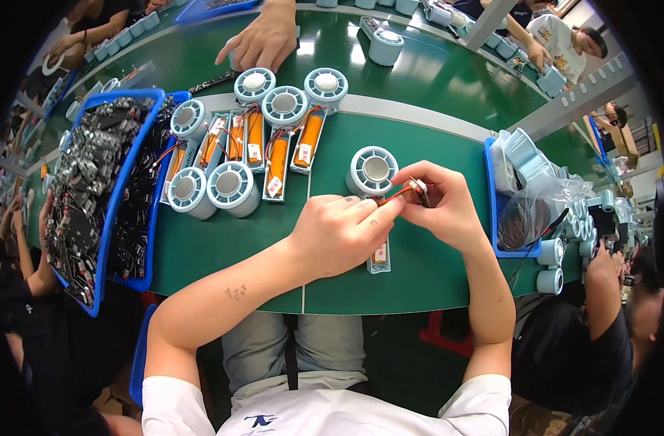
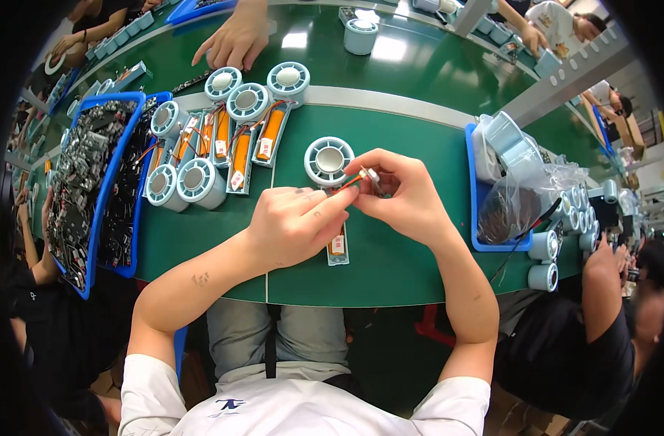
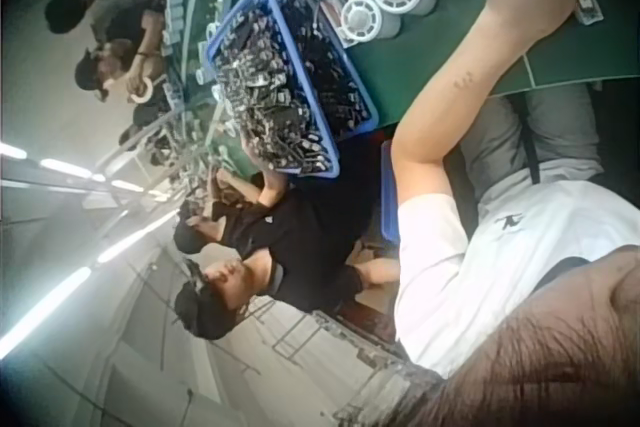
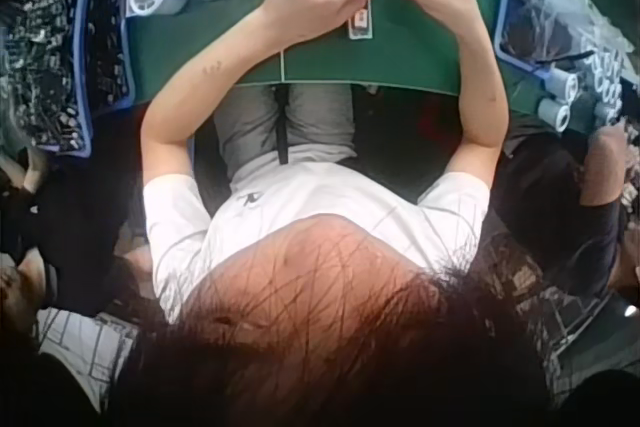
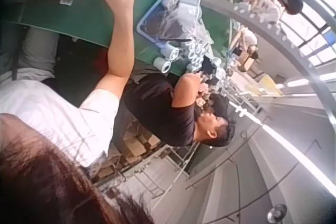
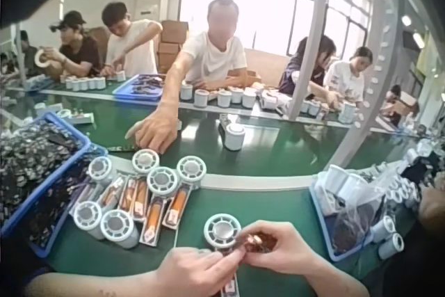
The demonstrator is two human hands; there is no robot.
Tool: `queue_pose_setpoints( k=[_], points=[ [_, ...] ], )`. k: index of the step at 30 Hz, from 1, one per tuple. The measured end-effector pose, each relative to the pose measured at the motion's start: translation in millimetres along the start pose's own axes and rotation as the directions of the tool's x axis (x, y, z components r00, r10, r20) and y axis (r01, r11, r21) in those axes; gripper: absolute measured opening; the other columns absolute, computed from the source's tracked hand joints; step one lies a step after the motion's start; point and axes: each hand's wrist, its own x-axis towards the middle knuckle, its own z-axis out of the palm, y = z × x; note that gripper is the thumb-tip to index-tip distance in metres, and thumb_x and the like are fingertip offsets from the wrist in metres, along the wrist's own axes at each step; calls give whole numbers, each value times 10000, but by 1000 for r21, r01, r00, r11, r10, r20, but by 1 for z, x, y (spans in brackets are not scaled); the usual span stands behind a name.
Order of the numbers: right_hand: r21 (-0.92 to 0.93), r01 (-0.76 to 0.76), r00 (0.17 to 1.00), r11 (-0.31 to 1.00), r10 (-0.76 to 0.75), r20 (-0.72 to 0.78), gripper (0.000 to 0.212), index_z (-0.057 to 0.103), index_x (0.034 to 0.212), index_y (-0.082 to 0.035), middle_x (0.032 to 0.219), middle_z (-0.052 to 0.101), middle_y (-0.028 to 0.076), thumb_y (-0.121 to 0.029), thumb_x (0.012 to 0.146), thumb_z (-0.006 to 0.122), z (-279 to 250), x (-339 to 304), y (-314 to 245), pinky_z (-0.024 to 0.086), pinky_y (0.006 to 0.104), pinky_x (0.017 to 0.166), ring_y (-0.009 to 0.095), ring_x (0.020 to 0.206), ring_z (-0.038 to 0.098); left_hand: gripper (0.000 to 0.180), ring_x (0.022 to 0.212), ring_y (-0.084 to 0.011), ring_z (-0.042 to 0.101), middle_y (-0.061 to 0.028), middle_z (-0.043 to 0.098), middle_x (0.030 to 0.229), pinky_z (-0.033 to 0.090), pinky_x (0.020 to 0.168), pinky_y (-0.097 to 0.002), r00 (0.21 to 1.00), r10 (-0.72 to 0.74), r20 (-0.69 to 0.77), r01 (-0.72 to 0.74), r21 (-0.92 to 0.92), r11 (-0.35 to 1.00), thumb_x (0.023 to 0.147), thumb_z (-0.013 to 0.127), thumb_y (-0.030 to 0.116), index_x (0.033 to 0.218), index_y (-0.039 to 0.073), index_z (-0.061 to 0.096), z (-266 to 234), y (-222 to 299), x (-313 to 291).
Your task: Assembling small electronic components and motor parts on a factory production line.
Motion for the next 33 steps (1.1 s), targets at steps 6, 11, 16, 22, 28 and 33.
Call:
queue_pose_setpoints(
  k=[6,11,16,22,28,33],
  points=[
    [155,65,995,986,-76,68,360,638,1140,21,997,624,17,106,794,688,5,-1,4,481,192,735,46,831,562,313,574,-190,661,-31,660,730,515,509,-319,997,-32,66,29,51,998,793,764,119,1099,85,709,-3,0,0],
    [501,169,985,849,-166,-52,460,613,1192,17,1126,571,92,173,762,660,10,-4,5,496,217,693,118,883,582,137,584,-221,665,-34,642,695,515,504,-331,997,-80,-9,77,-163,984,846,743,133,961,81,693,2,-7,2],
    [183,356,933,916,-338,-122,443,618,1180,44,1161,559,132,176,759,660,9,-9,14,544,240,677,145,882,622,88,635,-243,691,-51,690,733,540,535,-326,974,-199,-104,147,-379,914,850,764,111,868,88,681,8,-4,3],
    [-424,483,840,766,-542,-21,395,643,1143,76,1125,568,146,180,762,647,4,-24,14,600,231,669,152,847,674,93,648,-226,709,-62,719,763,550,542,-318,982,-179,-62,147,-343,928,834,770,78,861,77,681,1,-1,3],
    [-268,444,883,855,-468,-28,397,654,1137,77,1101,573,148,186,755,643,9,-28,17,614,220,631,139,789,682,109,616,-216,704,-56,720,743,545,530,-313,980,-166,-112,131,-271,954,810,780,65,852,56,680,-3,-1,5],
    [-214,421,895,881,-442,-60,389,664,1123,75,1093,576,144,187,751,644,15,-29,22,604,208,588,126,754,675,106,616,-218,703,-62,721,743,540,525,-306,977,-160,-138,116,-280,953,806,776,57,851,54,680,5,2,5]
  ],
)
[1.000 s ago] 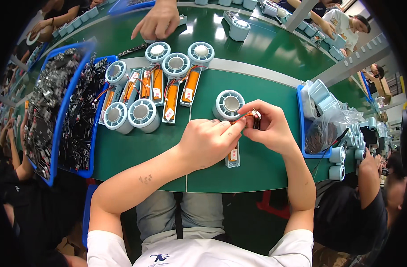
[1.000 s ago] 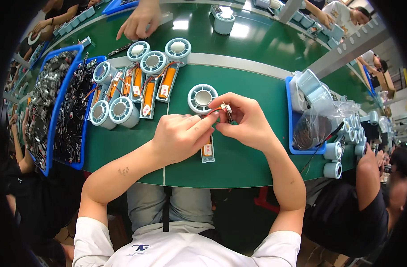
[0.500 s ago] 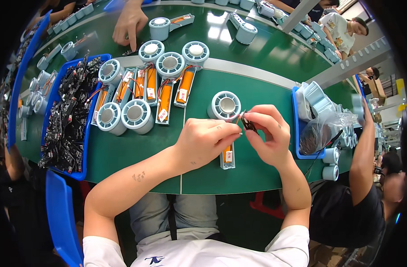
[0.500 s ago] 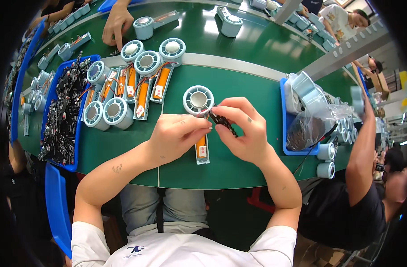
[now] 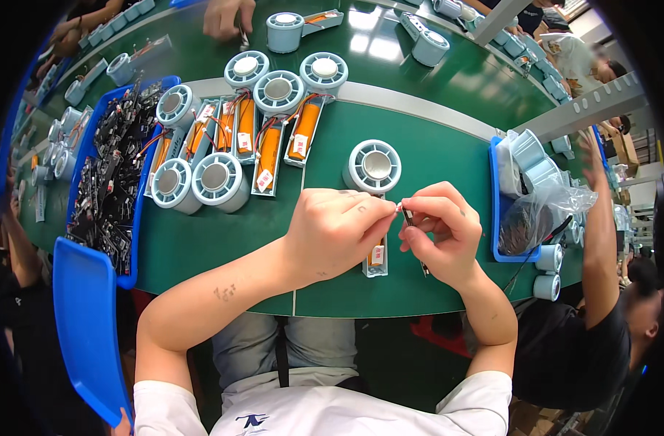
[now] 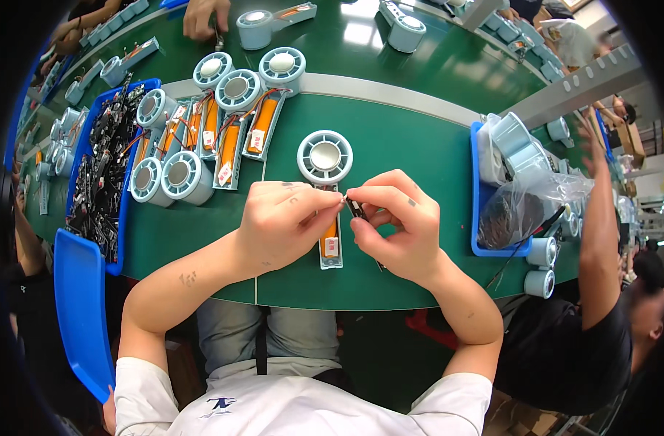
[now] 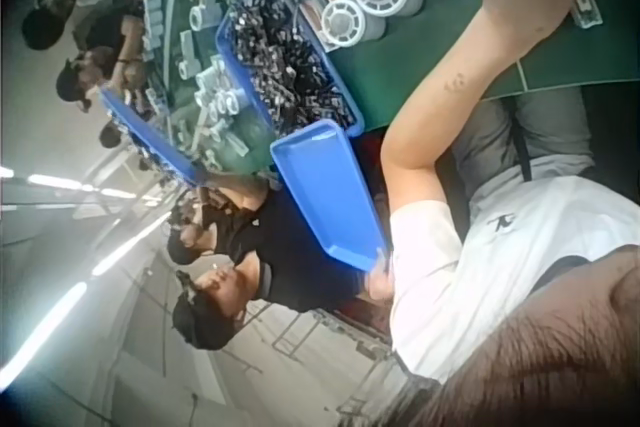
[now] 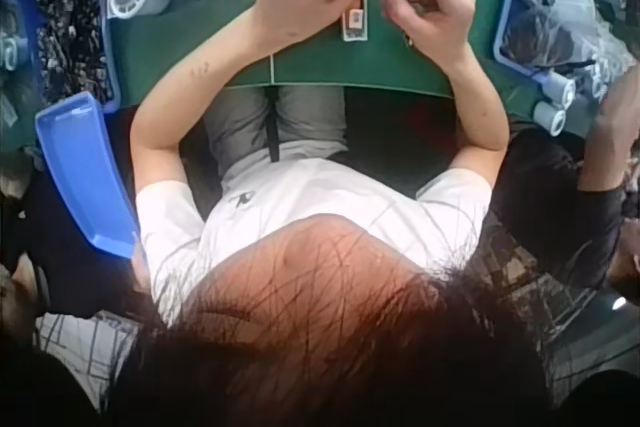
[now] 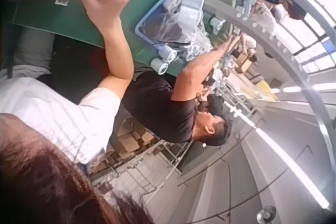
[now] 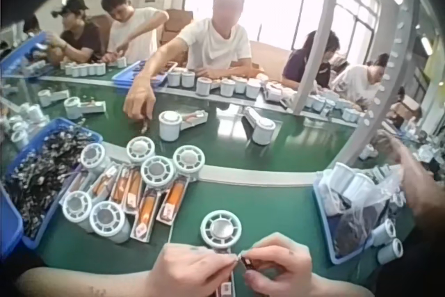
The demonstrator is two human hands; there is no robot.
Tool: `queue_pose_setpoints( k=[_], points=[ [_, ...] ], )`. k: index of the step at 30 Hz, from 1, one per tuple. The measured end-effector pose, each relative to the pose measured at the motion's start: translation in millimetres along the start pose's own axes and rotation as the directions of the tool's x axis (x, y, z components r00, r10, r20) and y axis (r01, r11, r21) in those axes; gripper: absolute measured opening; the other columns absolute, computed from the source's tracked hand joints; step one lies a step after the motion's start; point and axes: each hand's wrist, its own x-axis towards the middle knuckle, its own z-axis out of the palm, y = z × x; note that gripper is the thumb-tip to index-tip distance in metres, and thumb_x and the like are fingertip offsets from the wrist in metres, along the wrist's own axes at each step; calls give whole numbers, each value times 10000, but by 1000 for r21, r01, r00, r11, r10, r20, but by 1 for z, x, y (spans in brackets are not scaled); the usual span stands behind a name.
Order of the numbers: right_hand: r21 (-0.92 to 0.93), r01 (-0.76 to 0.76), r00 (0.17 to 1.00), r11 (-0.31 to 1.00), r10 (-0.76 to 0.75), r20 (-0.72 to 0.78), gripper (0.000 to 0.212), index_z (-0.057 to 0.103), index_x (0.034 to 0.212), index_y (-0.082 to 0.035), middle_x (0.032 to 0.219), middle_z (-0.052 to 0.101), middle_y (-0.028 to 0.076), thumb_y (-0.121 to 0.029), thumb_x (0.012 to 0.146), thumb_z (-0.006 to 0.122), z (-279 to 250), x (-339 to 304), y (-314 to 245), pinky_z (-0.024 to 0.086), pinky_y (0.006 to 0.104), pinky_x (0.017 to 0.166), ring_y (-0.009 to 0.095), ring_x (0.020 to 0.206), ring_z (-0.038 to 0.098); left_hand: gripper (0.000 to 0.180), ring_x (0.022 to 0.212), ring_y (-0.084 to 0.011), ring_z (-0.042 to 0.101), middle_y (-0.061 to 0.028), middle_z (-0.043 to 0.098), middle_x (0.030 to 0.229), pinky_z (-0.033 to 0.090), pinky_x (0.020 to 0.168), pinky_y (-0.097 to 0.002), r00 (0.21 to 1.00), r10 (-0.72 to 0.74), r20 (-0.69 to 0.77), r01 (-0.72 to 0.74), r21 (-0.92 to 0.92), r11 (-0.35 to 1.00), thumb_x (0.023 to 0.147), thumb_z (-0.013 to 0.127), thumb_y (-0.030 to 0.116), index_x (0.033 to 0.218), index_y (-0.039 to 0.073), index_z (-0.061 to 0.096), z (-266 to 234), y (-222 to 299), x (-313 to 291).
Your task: Assembling small electronic components and motor parts on a factory production line.
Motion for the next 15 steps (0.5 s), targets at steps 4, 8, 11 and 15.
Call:
queue_pose_setpoints(
  k=[4,8,11,15],
  points=[
    [-46,-7,1000,999,6,-19,385,683,1113,69,1071,587,131,191,749,647,2,0,-3,599,204,578,117,745,668,106,589,-216,687,-60,697,702,521,506,-308,1000,18,-5,-18,41,999,799,767,51,828,47,666,0,0,0],
    [-104,-13,1000,994,12,-12,387,698,1109,62,1046,598,119,195,749,649,3,3,-5,590,197,572,107,723,658,110,560,-212,666,-52,665,660,504,492,-314,997,59,48,-65,124,990,802,753,57,818,45,645,-2,-2,0],
    [-91,-48,999,995,48,-6,391,704,1112,58,1032,603,112,197,749,652,2,3,-7,581,192,565,100,707,650,115,546,-206,653,-45,635,630,494,486,-320,994,81,72,-92,159,983,814,739,69,818,44,626,0,-2,-1],
    [-64,-56,998,996,58,29,370,706,1099,64,1040,601,120,200,762,634,0,3,-7,568,188,548,102,702,649,137,608,-226,698,-75,697,729,543,532,-313,986,70,149,-93,154,984,796,782,22,879,24,673,-6,0,-3]
  ],
)
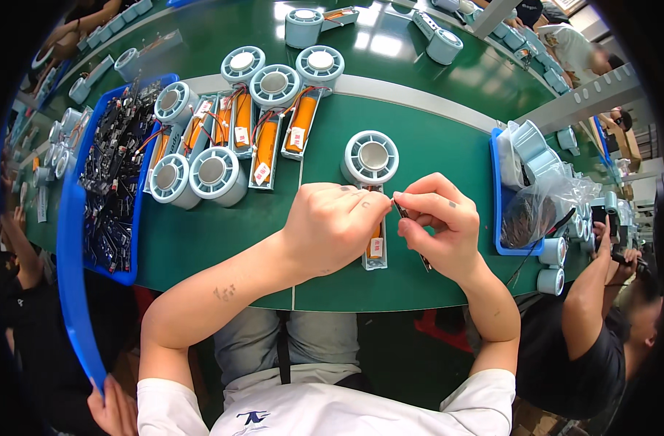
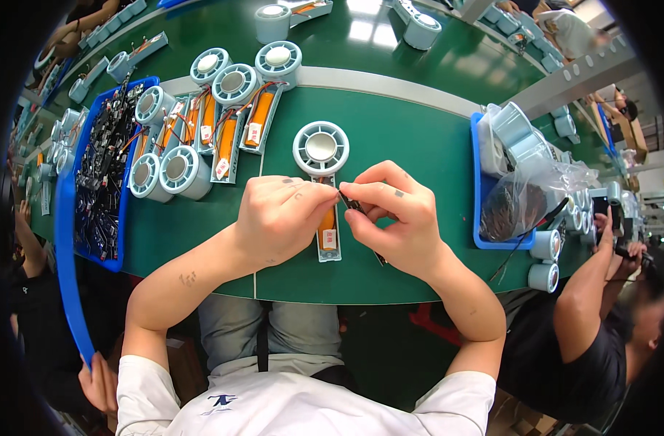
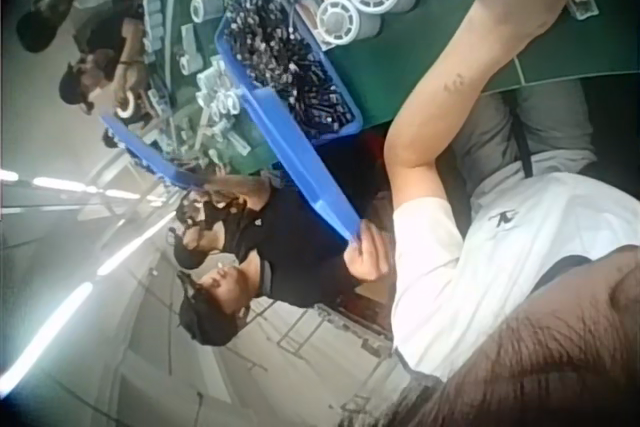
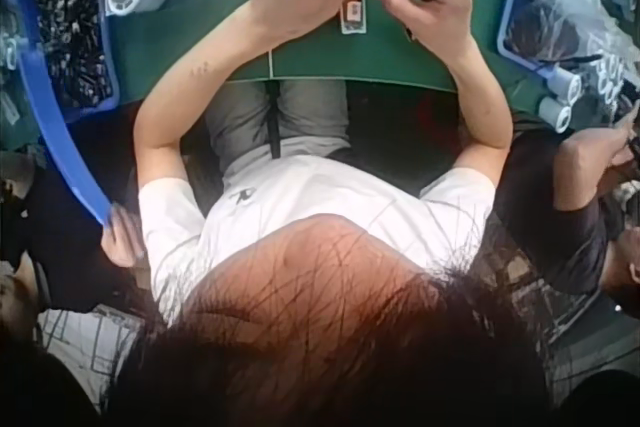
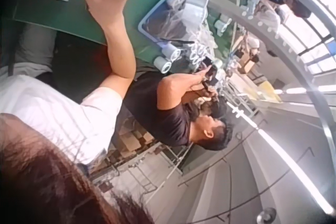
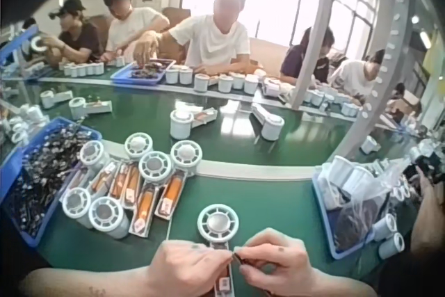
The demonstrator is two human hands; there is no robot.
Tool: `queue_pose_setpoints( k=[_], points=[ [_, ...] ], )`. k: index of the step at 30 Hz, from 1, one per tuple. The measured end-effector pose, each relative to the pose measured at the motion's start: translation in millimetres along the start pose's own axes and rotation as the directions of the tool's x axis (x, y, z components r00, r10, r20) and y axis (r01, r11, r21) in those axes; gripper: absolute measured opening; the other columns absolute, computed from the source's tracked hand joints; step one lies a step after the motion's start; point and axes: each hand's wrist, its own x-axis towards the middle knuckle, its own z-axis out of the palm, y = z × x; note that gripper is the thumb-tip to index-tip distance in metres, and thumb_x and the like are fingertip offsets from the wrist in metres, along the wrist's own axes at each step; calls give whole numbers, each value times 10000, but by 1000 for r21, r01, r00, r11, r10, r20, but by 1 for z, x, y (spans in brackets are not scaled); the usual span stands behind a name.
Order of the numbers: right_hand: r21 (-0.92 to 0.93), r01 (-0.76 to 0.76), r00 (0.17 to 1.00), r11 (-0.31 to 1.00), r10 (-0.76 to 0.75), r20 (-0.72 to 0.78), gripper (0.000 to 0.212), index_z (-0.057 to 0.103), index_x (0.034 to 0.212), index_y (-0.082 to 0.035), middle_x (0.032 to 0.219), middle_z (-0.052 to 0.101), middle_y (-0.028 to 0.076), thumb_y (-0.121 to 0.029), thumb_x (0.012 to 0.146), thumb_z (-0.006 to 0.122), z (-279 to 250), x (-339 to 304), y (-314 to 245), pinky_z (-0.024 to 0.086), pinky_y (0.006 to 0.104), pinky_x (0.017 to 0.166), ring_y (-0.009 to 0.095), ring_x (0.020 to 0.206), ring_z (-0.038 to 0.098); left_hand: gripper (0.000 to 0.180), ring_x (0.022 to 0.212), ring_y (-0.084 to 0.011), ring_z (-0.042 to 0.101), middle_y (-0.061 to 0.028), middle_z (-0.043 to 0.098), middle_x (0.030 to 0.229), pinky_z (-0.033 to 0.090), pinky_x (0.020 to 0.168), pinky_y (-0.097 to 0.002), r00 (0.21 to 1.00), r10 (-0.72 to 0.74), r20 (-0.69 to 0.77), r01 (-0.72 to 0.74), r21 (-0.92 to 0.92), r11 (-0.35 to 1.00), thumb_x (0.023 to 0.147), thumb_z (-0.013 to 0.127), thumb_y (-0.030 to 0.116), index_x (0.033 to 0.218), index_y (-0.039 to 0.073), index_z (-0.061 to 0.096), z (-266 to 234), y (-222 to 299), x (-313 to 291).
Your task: Assembling small electronic components and motor parts on a factory production line.
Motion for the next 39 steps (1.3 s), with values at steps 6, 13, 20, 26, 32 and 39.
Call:
queue_pose_setpoints(
  k=[6,13,20,26,32,39],
  points=[
    [286,-208,978,935,206,36,264,725,1059,39,998,625,90,97,808,667,0,2,3,556,205,538,84,686,650,128,616,-209,694,-58,683,725,531,532,-311,1000,20,-5,-21,-27,999,810,762,58,880,42,656,0,-9,3],
    [309,-255,967,916,242,81,257,728,1058,39,988,620,78,92,820,645,-2,0,4,542,205,511,86,683,652,117,635,-152,685,-1,628,686,478,517,-294,993,107,43,-111,110,988,822,721,140,875,86,631,-5,-11,4],
    [204,-187,982,961,175,75,266,739,1037,25,991,630,75,92,790,669,-3,-1,6,552,197,555,86,729,647,137,656,-122,685,25,584,661,445,502,-280,983,141,121,-163,196,967,803,729,152,858,101,615,-11,-10,7],
    [147,-71,994,987,57,98,282,742,1024,19,984,636,75,97,758,688,-3,1,5,554,199,586,78,730,625,161,651,-118,682,33,584,661,440,496,-277,971,180,156,-205,161,965,813,741,177,837,108,598,-13,-14,7],
    [158,-64,994,985,49,95,259,719,1021,40,1012,626,94,102,774,671,-3,-2,11,576,218,575,88,717,638,196,634,-153,679,32,562,637,491,524,-302,977,210,46,-213,82,974,826,761,216,857,103,604,-8,-20,13],
    [452,-139,990,881,122,66,239,669,1059,89,1075,582,124,103,823,639,4,-1,14,604,226,571,106,715,669,337,670,-209,662,-28,603,761,529,559,-326,993,101,60,-105,60,993,746,830,270,940,80,630,-17,-12,14]
  ],
)
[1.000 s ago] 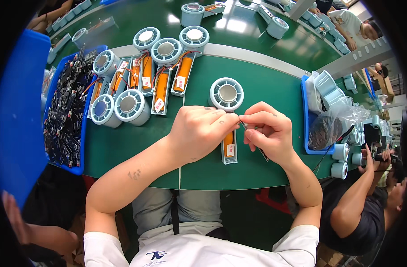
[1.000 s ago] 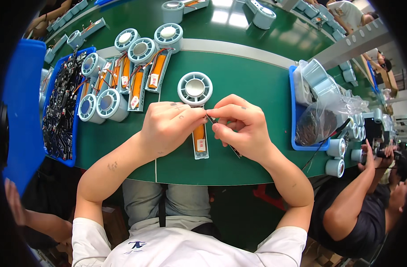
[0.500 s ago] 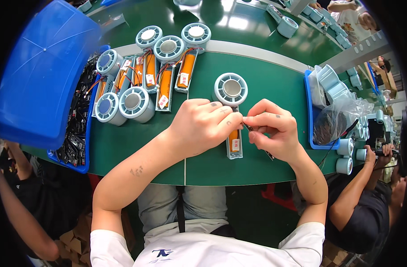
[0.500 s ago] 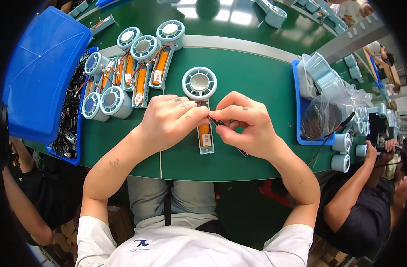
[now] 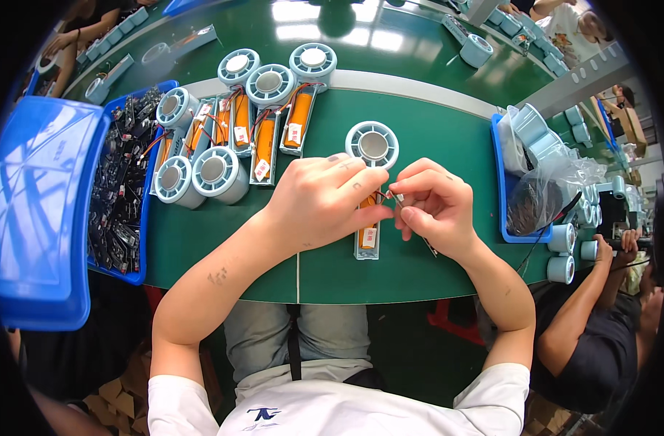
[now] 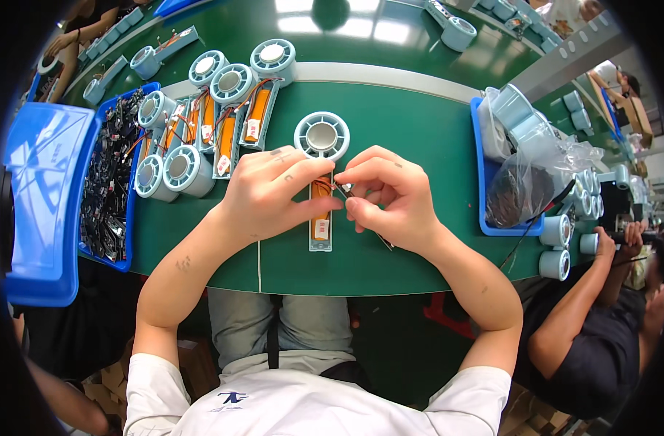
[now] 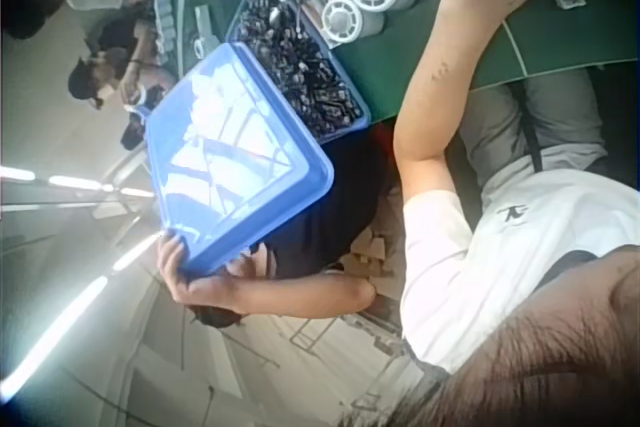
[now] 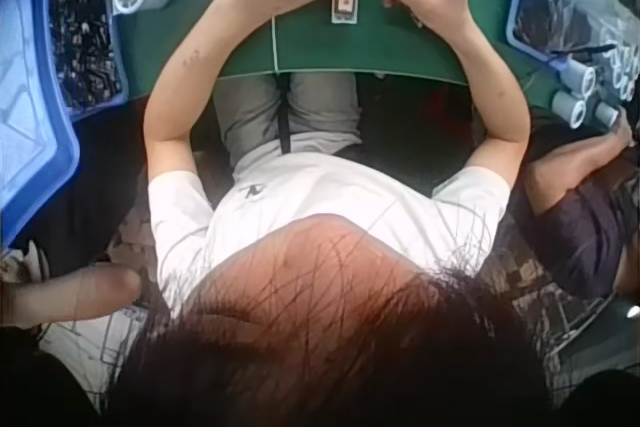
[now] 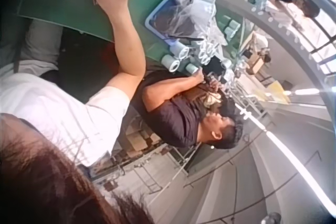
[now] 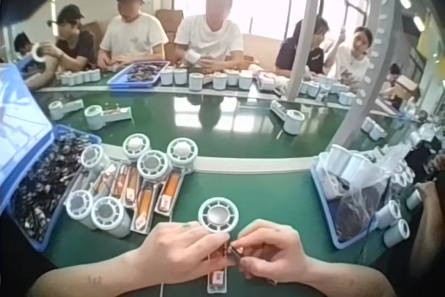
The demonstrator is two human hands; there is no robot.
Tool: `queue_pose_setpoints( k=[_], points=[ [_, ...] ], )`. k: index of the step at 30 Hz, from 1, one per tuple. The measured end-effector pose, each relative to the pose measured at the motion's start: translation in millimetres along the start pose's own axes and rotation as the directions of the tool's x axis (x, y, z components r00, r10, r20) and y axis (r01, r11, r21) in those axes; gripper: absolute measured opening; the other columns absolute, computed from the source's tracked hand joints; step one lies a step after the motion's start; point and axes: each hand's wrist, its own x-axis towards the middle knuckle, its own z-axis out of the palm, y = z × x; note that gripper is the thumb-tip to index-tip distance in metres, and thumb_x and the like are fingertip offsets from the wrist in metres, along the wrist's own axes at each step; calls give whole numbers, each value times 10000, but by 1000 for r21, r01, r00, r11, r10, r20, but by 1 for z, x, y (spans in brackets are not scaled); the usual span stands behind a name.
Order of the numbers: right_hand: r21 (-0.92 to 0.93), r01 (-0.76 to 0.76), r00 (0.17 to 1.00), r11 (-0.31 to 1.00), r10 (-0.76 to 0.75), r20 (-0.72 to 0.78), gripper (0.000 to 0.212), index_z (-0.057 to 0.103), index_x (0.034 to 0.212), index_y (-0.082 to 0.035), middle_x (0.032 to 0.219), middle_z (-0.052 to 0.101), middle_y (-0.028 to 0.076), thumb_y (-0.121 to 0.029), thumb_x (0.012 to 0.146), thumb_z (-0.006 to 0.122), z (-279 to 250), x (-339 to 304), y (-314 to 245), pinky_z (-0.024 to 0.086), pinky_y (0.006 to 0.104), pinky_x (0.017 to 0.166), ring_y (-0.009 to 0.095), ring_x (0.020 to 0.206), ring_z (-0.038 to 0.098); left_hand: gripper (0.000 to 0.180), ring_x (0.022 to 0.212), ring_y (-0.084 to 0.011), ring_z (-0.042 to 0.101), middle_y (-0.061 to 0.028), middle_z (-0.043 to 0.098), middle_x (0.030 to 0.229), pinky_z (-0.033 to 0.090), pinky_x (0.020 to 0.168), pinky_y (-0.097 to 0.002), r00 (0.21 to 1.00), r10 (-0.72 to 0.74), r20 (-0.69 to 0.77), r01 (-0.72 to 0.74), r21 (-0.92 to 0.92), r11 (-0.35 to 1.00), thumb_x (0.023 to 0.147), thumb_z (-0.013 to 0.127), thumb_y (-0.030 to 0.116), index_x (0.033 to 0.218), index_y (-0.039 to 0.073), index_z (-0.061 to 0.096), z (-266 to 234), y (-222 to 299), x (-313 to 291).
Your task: Assembling small electronic components and motor parts on a factory production line.
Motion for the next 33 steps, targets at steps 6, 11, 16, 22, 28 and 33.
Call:
queue_pose_setpoints(
  k=[6,11,16,22,28,33],
  points=[
    [-15,35,999,999,-35,-24,241,667,1064,91,1071,579,131,109,826,631,-2,1,2,598,227,554,120,710,669,384,693,-226,644,-67,619,860,542,575,-329,1000,-23,6,23,28,999,714,852,247,961,55,628,-3,8,-2],
    [-11,42,998,999,-42,-37,256,660,1064,102,1070,566,150,129,818,595,-1,3,1,583,238,518,148,687,670,313,694,-237,655,-74,634,842,552,596,-333,997,-72,10,71,76,995,760,822,178,966,46,628,0,11,-7],
    [1,32,997,999,-32,-63,262,658,1067,102,1073,568,150,133,817,585,-3,5,4,580,237,519,150,697,673,197,717,-254,681,-99,675,850,561,616,-342,992,-123,38,124,-27,992,836,765,96,967,32,633,-7,9,-6],
    [-166,93,993,982,-104,-59,300,681,1056,69,1059,594,128,152,776,614,-3,6,6,596,230,559,141,726,686,163,702,-210,721,-111,728,893,578,632,-296,962,-264,74,273,-179,945,847,766,7,980,-10,673,-14,8,-1],
    [-502,294,944,813,-329,20,384,719,1034,5,1012,636,95,163,685,692,-2,5,7,613,224,622,122,743,689,124,732,-191,732,-102,737,918,584,649,-279,944,-302,131,325,-221,920,853,761,14,958,1,695,-16,5,0],
    [-538,325,932,778,-359,45,392,724,1025,-2,992,645,94,155,667,709,-4,5,5,615,226,630,121,740,687,122,695,-250,688,-96,671,798,554,610,-330,940,-339,35,335,-279,900,866,727,40,970,29,665,-8,10,-3]
  ],
)
